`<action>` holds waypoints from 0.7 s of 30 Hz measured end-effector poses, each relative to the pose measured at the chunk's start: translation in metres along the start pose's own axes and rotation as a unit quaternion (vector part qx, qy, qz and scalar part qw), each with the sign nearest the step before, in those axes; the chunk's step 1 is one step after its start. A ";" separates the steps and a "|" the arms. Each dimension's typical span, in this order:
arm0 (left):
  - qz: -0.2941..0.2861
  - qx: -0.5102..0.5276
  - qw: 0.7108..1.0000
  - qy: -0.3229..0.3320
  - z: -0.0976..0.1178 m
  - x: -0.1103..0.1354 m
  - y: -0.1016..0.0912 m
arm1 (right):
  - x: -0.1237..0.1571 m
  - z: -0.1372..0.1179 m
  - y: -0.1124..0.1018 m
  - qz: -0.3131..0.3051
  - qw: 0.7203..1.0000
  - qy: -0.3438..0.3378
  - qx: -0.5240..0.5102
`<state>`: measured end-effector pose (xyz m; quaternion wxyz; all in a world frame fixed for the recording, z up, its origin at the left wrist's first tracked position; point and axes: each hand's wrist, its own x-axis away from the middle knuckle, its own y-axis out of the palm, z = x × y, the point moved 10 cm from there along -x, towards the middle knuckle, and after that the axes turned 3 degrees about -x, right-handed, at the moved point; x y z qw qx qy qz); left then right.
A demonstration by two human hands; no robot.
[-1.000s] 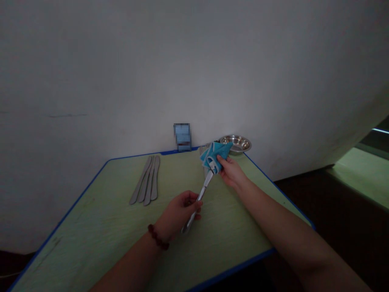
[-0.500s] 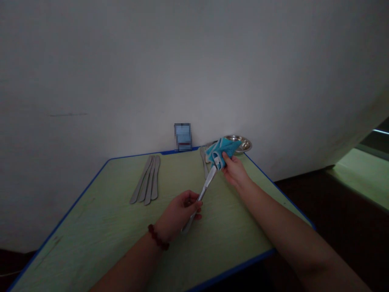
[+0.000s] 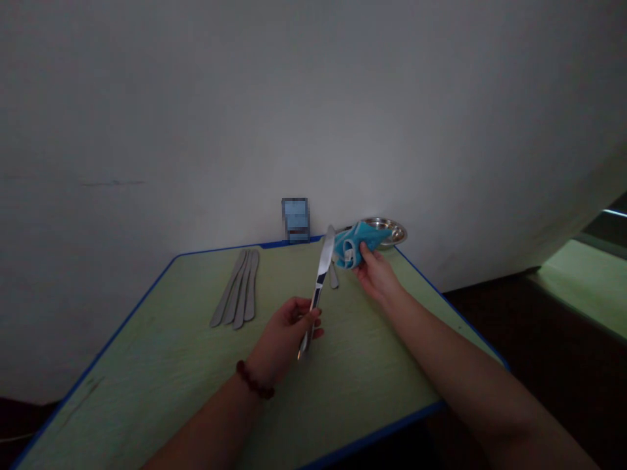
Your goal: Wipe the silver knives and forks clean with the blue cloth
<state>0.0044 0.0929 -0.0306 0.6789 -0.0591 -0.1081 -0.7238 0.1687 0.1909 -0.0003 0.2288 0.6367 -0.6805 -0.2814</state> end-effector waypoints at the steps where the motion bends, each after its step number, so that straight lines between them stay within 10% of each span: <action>1: 0.008 0.010 1.000 0.001 0.001 -0.001 -0.002 | 0.002 0.003 0.005 -0.013 1.000 0.008 -0.001; 21: 0.026 0.015 1.000 -0.005 0.000 -0.005 -0.004 | 0.045 0.056 0.044 -0.133 0.975 0.170 0.050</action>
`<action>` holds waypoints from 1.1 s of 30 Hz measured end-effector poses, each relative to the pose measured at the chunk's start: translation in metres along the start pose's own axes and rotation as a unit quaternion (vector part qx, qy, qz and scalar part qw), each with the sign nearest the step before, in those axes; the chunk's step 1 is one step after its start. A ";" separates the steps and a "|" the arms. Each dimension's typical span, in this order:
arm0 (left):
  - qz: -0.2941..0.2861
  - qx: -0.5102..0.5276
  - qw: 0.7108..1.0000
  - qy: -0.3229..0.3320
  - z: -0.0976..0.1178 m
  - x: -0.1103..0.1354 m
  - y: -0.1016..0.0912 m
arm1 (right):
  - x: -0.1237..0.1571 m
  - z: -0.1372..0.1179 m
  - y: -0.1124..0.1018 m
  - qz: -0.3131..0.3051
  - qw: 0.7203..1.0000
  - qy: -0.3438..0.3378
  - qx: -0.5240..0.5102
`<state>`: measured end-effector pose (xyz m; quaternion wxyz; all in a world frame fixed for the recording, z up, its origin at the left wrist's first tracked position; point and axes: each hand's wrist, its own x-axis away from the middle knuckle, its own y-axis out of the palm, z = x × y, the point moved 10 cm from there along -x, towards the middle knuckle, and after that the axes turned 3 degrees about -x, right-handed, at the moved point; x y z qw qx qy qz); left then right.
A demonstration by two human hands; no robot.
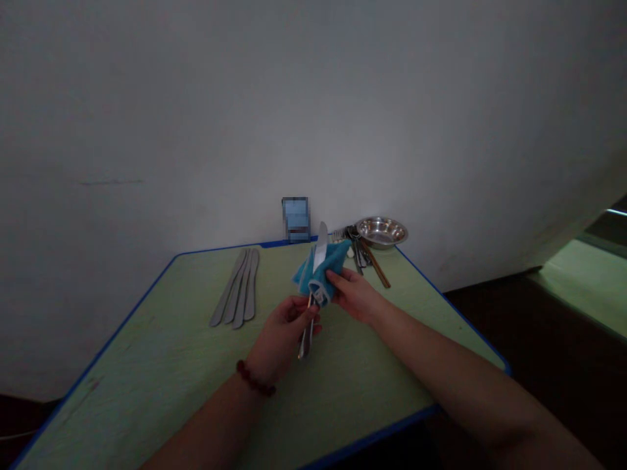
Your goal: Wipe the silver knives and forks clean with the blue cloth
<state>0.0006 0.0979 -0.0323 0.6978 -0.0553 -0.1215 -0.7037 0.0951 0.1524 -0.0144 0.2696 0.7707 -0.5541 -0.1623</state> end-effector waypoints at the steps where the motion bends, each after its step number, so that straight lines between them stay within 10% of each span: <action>1: 0.002 0.003 1.000 0.002 0.000 0.000 0.000 | 0.001 0.001 0.002 -0.003 1.000 0.003 0.002; 33: -0.151 -0.176 0.973 -0.008 -0.015 0.001 0.022 | -0.004 -0.034 -0.034 0.124 0.987 -0.095 -0.032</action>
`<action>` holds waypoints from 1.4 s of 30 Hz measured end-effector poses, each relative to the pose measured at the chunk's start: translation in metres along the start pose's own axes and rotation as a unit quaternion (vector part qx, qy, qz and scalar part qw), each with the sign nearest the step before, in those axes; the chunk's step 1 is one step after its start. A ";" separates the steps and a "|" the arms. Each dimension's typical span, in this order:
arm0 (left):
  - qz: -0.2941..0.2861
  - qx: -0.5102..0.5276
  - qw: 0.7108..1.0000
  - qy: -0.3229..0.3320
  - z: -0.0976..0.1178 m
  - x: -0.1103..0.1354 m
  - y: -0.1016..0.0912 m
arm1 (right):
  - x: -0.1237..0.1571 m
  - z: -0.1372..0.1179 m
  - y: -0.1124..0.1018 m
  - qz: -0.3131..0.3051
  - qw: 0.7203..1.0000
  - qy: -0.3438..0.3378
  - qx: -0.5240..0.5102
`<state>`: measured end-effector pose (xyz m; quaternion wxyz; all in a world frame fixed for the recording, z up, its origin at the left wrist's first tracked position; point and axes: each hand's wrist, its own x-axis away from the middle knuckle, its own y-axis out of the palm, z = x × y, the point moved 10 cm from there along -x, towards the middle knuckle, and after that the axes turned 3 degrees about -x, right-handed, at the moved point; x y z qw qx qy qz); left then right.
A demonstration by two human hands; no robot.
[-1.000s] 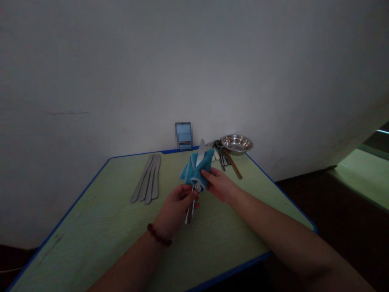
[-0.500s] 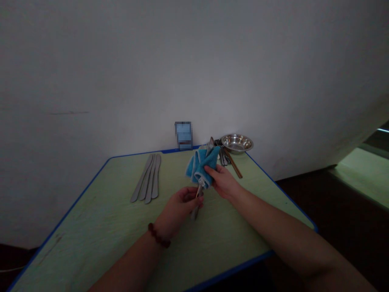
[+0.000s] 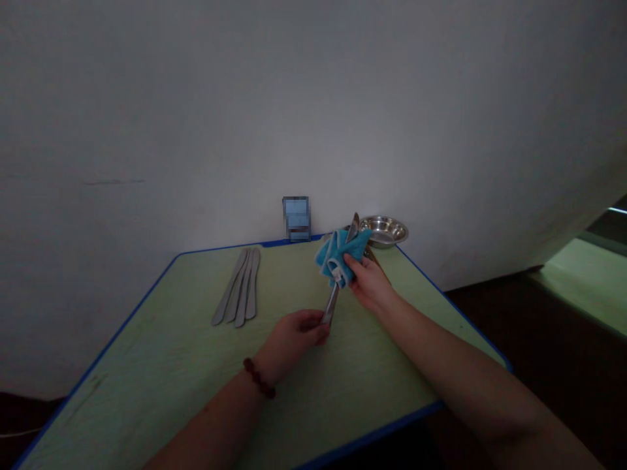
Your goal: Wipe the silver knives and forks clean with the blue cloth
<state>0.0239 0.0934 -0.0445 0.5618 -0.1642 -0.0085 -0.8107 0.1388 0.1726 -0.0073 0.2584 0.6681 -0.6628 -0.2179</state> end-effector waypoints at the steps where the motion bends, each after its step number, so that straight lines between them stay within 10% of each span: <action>1: 0.001 -0.008 1.000 0.004 0.002 0.001 0.000 | 0.000 0.000 0.001 -0.003 1.000 -0.001 0.002; 25: 0.049 0.004 0.998 0.039 0.009 0.002 -0.005 | 0.011 0.023 0.008 -0.015 0.999 0.023 0.046; 42: 0.139 -0.331 0.925 0.121 0.044 0.018 -0.008 | 0.013 0.019 -0.001 0.007 0.984 -0.027 0.177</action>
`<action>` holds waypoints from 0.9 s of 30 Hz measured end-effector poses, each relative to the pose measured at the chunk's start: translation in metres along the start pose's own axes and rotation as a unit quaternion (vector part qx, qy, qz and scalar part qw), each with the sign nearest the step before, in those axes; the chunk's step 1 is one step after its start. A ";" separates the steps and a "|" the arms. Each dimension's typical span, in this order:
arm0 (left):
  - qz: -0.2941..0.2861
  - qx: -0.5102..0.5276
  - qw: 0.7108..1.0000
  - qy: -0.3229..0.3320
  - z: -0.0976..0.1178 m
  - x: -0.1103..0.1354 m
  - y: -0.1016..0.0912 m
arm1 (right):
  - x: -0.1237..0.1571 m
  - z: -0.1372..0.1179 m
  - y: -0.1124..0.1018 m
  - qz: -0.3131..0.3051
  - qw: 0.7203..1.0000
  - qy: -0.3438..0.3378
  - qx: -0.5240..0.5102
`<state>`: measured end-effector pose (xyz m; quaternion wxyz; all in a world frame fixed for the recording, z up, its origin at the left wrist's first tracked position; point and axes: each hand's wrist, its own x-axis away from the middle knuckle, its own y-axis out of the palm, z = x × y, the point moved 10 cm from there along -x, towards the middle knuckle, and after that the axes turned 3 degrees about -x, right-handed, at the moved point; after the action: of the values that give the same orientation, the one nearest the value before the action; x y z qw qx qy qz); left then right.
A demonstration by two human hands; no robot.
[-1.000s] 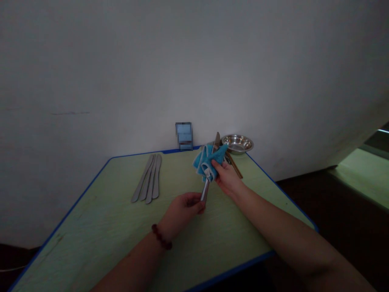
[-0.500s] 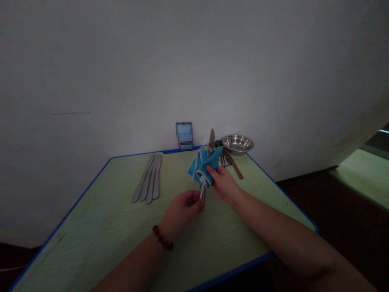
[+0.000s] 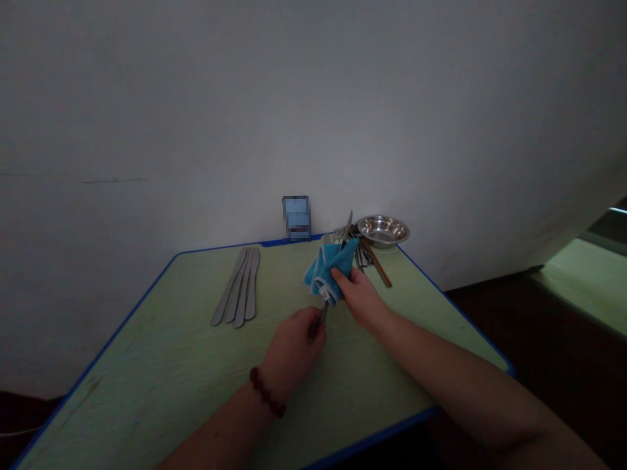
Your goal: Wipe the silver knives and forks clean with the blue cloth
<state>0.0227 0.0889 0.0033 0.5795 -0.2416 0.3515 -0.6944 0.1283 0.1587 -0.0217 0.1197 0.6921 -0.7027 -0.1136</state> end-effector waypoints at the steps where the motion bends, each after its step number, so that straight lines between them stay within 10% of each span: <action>1: -0.003 0.003 1.000 0.002 0.001 0.000 0.000 | 0.000 -0.001 0.001 0.000 1.000 0.003 -0.013; 27: -0.074 0.337 0.935 -0.076 -0.014 0.001 0.023 | 0.011 -0.006 0.024 -0.064 0.980 0.069 -0.175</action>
<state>0.0268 0.0885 -0.0230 0.5988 -0.1091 0.0327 -0.7927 0.1077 0.1484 -0.0080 0.2794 0.7104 -0.6161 -0.1942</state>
